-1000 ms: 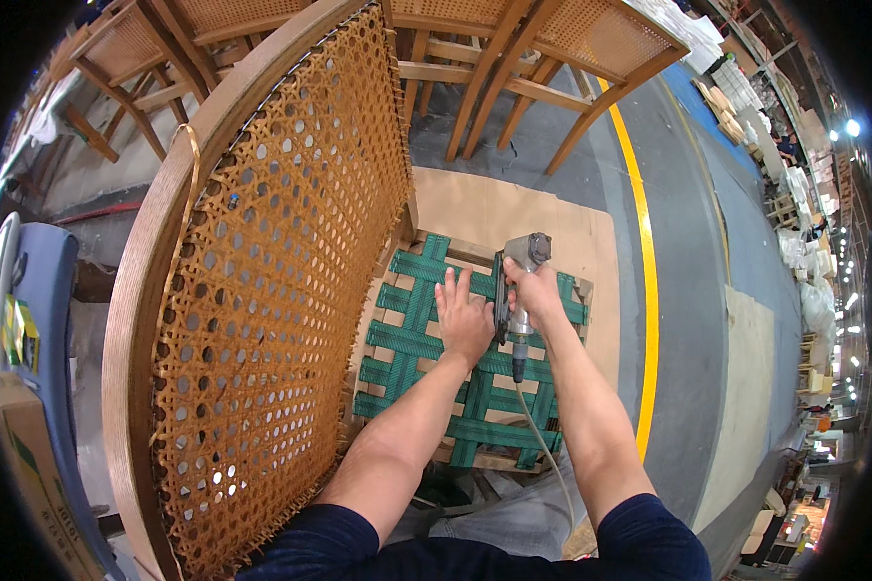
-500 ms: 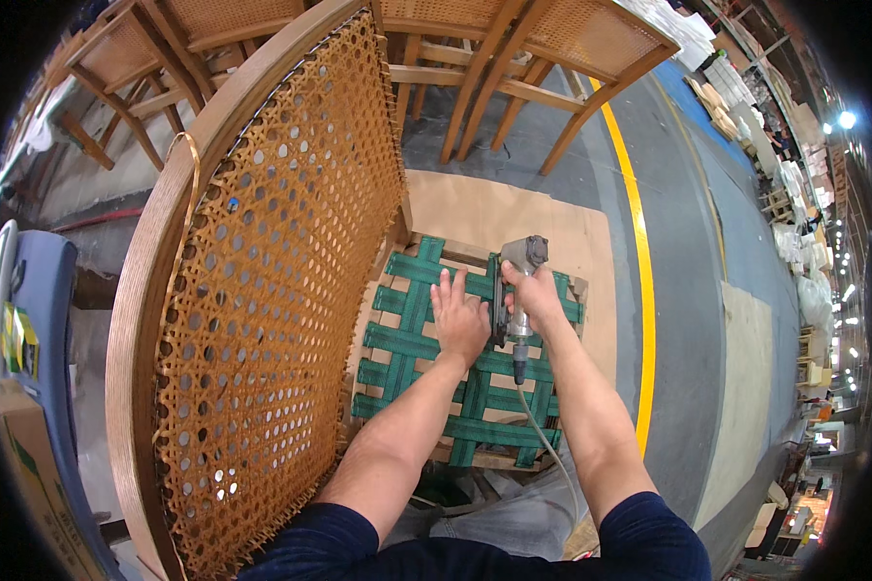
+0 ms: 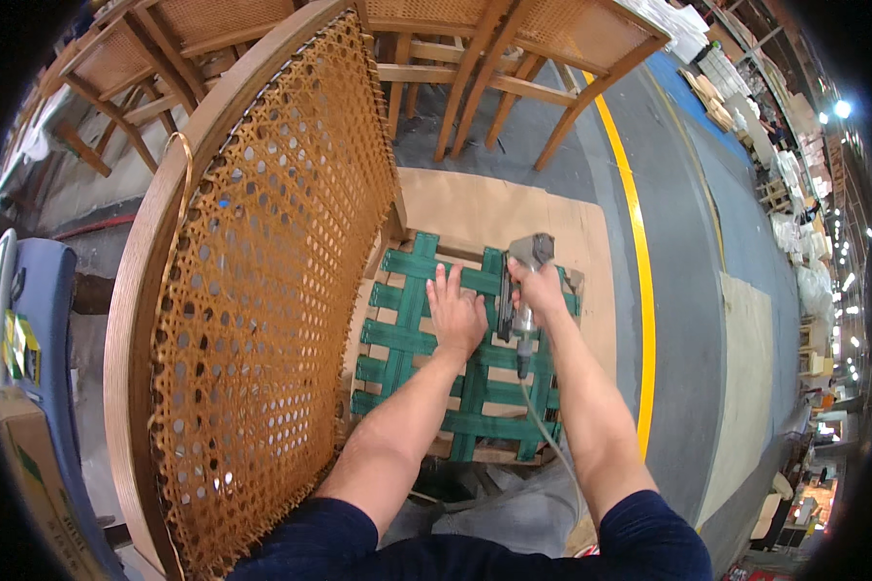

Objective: The person weaves green straps into a wooden chair seat frame, securing each strap with a staple gun. The person repeatedly threads straps through the frame and staples them in place to form a woven seat.

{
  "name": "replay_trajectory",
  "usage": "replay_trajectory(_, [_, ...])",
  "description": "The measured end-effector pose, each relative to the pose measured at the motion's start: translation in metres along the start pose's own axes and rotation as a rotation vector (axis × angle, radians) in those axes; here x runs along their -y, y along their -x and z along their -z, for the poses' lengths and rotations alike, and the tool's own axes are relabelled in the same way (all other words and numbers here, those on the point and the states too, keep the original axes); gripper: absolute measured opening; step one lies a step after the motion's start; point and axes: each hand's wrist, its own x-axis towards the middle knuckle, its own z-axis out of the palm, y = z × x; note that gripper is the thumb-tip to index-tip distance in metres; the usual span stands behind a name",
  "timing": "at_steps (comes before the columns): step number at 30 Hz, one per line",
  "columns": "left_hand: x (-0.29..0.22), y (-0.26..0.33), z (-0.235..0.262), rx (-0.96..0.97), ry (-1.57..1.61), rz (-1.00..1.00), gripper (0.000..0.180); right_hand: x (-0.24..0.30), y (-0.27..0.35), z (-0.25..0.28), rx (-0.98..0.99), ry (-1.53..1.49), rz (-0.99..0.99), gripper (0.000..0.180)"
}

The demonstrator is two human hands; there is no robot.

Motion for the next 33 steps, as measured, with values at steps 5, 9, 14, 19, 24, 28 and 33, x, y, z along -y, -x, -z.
replay_trajectory(5, [0.022, -0.004, 0.02, -0.079, 0.119, 0.032, 0.014, 0.018, 0.046, 0.019, 0.066, -0.128, -0.015, 0.03])
replay_trajectory(9, [-0.01, 0.035, 0.026, -0.027, 0.37, 0.122, 0.017, -0.012, 0.132, 0.138, -0.116, -0.207, 0.005, 0.034])
replay_trajectory(14, [-0.022, 0.14, 0.071, 1.059, 0.664, 0.584, 0.047, -0.078, 0.269, 0.287, -0.428, -0.206, -0.117, 0.043])
replay_trajectory(19, [0.009, 0.237, 0.092, 1.143, 0.532, 1.427, 0.094, -0.201, 0.384, 0.357, -0.694, -0.385, -0.372, 0.048])
replay_trajectory(24, [0.035, 0.24, 0.074, 0.84, 0.939, 1.327, 0.101, -0.307, 0.399, 0.338, -0.608, -0.755, -0.469, 0.042])
replay_trajectory(28, [0.024, 0.251, 0.058, 0.629, 1.002, 1.368, 0.065, -0.363, 0.422, 0.347, -0.566, -0.946, -0.502, 0.037])
replay_trajectory(33, [0.016, 0.253, 0.057, 0.516, 0.992, 1.24, 0.042, -0.389, 0.415, 0.325, -0.765, -0.513, -0.287, 0.041])
